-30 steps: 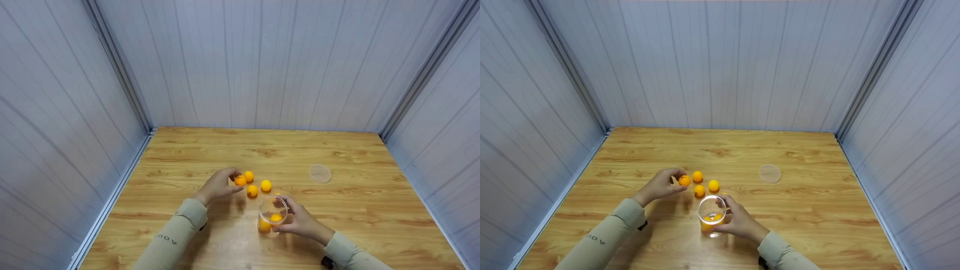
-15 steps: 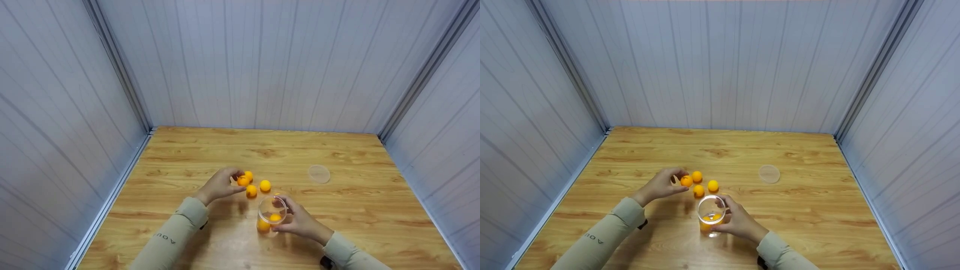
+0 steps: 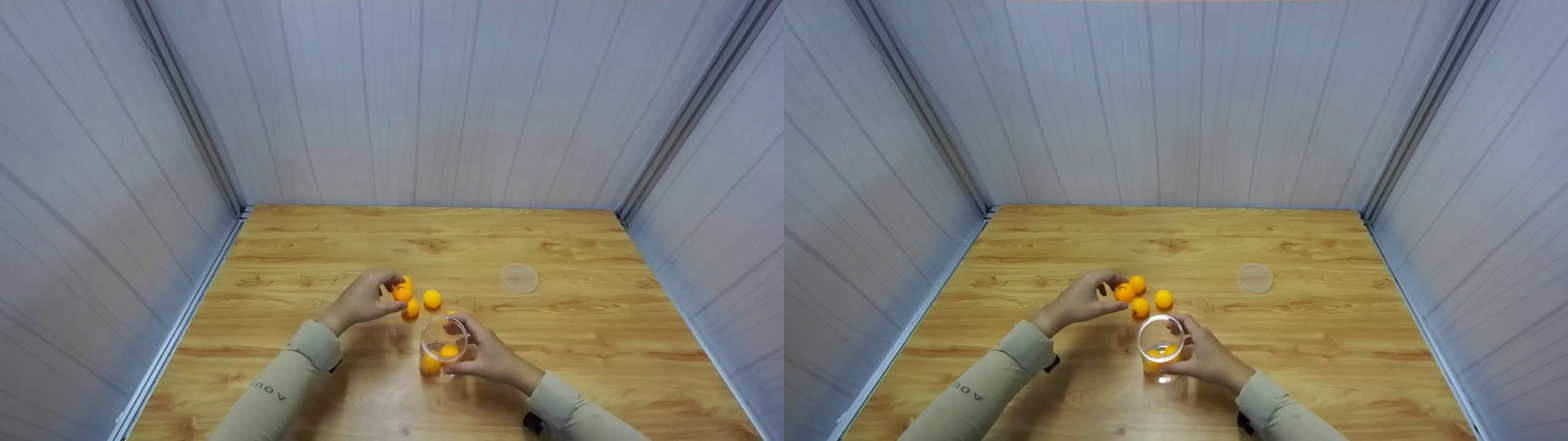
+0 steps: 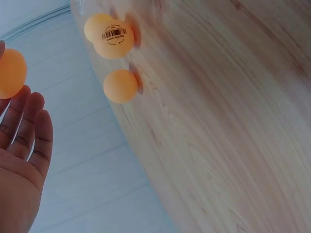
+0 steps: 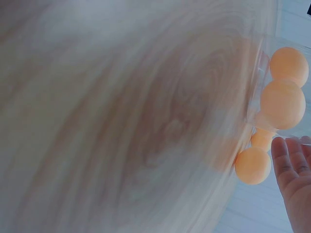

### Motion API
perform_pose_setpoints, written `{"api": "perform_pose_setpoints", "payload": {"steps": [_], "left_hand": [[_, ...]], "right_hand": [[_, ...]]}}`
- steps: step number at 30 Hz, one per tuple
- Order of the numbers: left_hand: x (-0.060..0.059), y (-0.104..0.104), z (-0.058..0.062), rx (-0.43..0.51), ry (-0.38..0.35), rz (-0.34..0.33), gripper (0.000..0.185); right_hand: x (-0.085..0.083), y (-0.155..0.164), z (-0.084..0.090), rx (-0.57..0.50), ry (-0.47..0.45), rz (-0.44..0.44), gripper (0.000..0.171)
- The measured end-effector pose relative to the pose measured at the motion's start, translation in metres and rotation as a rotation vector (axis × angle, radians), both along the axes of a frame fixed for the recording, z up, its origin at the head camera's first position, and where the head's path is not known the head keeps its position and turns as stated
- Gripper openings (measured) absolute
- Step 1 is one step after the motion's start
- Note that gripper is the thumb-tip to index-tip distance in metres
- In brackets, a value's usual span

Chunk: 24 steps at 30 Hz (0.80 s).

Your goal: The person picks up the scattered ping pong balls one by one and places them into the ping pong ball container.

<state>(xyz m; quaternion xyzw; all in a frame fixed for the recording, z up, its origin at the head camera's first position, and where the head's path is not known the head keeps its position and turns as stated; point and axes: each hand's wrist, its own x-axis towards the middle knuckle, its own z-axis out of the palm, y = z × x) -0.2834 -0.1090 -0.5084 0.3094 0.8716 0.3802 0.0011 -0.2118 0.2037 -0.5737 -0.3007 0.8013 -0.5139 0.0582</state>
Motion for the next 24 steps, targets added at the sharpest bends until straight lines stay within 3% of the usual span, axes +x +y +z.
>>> {"api": "perform_pose_setpoints", "payload": {"steps": [11, 24], "left_hand": [[0.006, 0.009, 0.012, 0.01, 0.016, -0.032, 0.035], [0.013, 0.018, 0.017, 0.032, 0.044, -0.089, 0.036]], "right_hand": [[0.0, 0.0, 0.001, -0.015, 0.019, 0.005, 0.082], [0.0, 0.0, -0.001, -0.01, 0.046, 0.014, 0.082]]}}
